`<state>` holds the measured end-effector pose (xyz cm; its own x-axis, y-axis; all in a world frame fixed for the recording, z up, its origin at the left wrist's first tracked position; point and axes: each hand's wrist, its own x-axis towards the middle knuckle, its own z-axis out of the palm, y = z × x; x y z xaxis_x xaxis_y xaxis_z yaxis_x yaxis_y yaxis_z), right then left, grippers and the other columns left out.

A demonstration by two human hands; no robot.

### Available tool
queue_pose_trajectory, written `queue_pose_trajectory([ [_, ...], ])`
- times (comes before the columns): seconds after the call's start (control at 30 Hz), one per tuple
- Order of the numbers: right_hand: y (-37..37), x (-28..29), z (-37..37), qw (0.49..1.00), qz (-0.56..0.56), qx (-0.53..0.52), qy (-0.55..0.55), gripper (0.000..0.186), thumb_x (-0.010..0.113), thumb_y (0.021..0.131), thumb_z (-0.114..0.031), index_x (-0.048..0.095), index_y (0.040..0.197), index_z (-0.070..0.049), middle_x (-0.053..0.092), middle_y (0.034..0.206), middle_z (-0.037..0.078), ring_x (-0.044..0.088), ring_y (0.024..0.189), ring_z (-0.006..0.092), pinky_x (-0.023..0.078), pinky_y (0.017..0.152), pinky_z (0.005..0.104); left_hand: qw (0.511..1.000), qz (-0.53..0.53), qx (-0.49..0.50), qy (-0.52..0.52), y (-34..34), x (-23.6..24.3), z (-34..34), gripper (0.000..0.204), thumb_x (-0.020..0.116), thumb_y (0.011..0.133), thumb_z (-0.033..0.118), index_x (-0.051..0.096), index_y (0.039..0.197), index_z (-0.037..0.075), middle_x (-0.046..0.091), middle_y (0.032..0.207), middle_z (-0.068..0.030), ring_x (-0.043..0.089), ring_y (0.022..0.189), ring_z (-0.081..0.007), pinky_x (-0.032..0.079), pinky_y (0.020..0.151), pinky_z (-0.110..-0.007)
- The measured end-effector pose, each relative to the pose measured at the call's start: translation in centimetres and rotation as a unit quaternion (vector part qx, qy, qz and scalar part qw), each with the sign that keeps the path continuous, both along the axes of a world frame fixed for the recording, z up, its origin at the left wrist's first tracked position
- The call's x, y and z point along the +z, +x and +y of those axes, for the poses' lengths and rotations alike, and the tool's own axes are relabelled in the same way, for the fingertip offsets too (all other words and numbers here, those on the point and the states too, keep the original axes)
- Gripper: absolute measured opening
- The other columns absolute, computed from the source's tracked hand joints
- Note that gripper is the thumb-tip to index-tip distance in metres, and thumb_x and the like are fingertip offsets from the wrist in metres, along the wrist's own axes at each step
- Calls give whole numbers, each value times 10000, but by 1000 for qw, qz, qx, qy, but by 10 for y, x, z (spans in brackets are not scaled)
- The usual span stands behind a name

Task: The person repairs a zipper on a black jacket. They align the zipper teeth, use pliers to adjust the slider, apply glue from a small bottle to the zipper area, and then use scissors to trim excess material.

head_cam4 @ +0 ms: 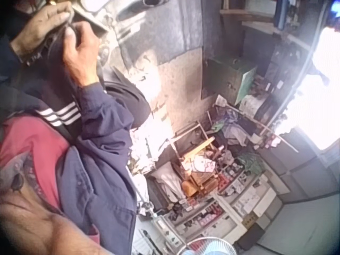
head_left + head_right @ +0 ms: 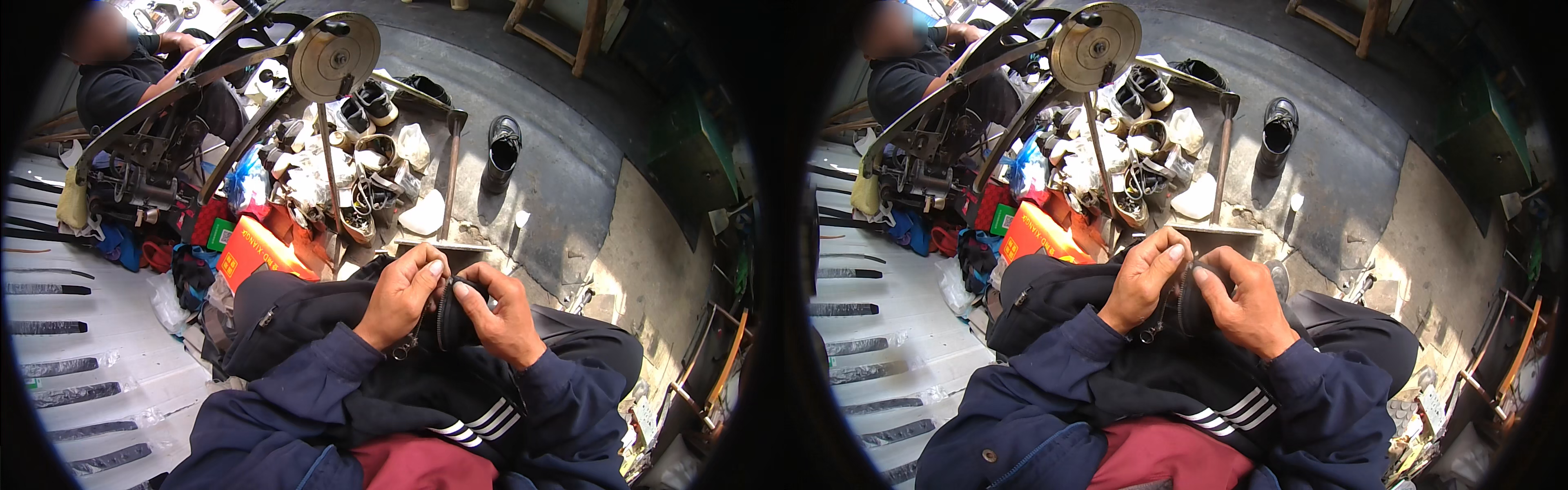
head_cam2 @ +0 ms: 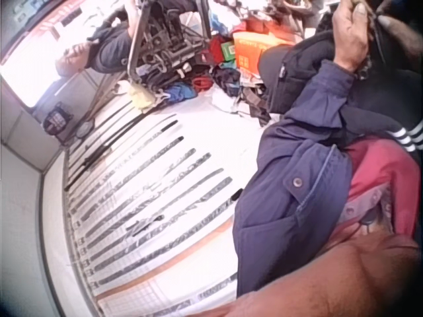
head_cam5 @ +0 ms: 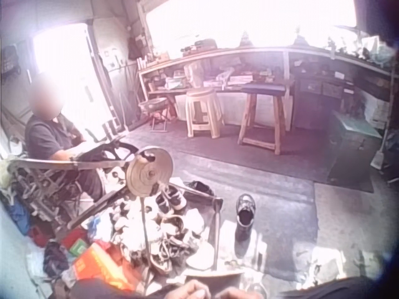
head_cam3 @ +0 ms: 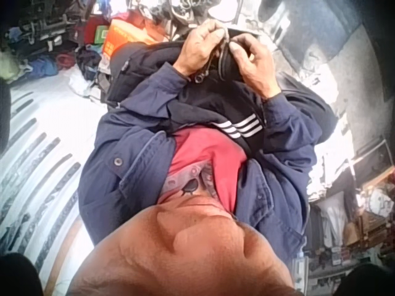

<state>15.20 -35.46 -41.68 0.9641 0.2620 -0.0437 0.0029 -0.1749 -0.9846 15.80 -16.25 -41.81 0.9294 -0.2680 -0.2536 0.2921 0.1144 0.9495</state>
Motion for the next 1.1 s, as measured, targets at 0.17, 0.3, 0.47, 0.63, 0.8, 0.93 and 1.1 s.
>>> queue_pose_trajectory([
  [0.17,2,1,0,1000,6,-15,-7,147,708,951,-116,681,1016,14,717,783,138,659,663,183,514,631,331,1000,-10,-10,1,-2,4,-2,109,568,1075,158,591,1055,53,563,888,41,471,703,-21,412,629,-205],
  [0.3,1,3,1,998,4,-13,-54,150,734,922,-129,679,975,1,715,795,170,690,687,273,526,649,361,996,-41,-5,79,-3,7,-3,45,604,984,28,574,1017,22,576,853,26,506,759,-20,433,661,-212],
  [0.47,0,2,4,995,-39,-12,-91,142,753,892,-134,680,932,-19,707,804,189,683,743,380,531,667,431,981,-103,-30,160,-2,7,-2,84,609,916,-11,550,972,9,534,766,-16,482,713,-46,426,629,-239],
  [0.63,-1,0,3,993,-56,8,-102,130,749,895,-132,684,932,-25,711,813,178,682,773,382,529,687,448,978,-95,-61,173,-3,0,-2,108,604,893,-8,519,956,14,469,754,-17,432,695,-58,400,612,-255],
  [0.8,-1,-1,3,995,-40,3,-90,135,747,899,-135,682,933,-21,711,815,182,682,768,386,531,688,448,980,-72,-94,161,-2,-1,0,121,592,917,-7,496,985,18,453,831,16,422,749,-39,397,658,-224],
  [0.93,-1,0,1,996,11,0,-85,138,744,900,-135,680,935,-19,711,817,184,682,765,389,531,688,449,981,-63,-79,168,-3,4,-1,122,611,912,2,507,975,13,479,812,14,433,731,-38,394,630,-236],
  [1.1,0,0,2,994,-34,8,-102,144,740,906,-149,677,933,-22,709,813,186,681,762,393,532,685,452,969,-105,-78,207,-3,6,0,116,628,910,16,520,952,7,501,768,0,441,693,-42,388,584,-255],
])
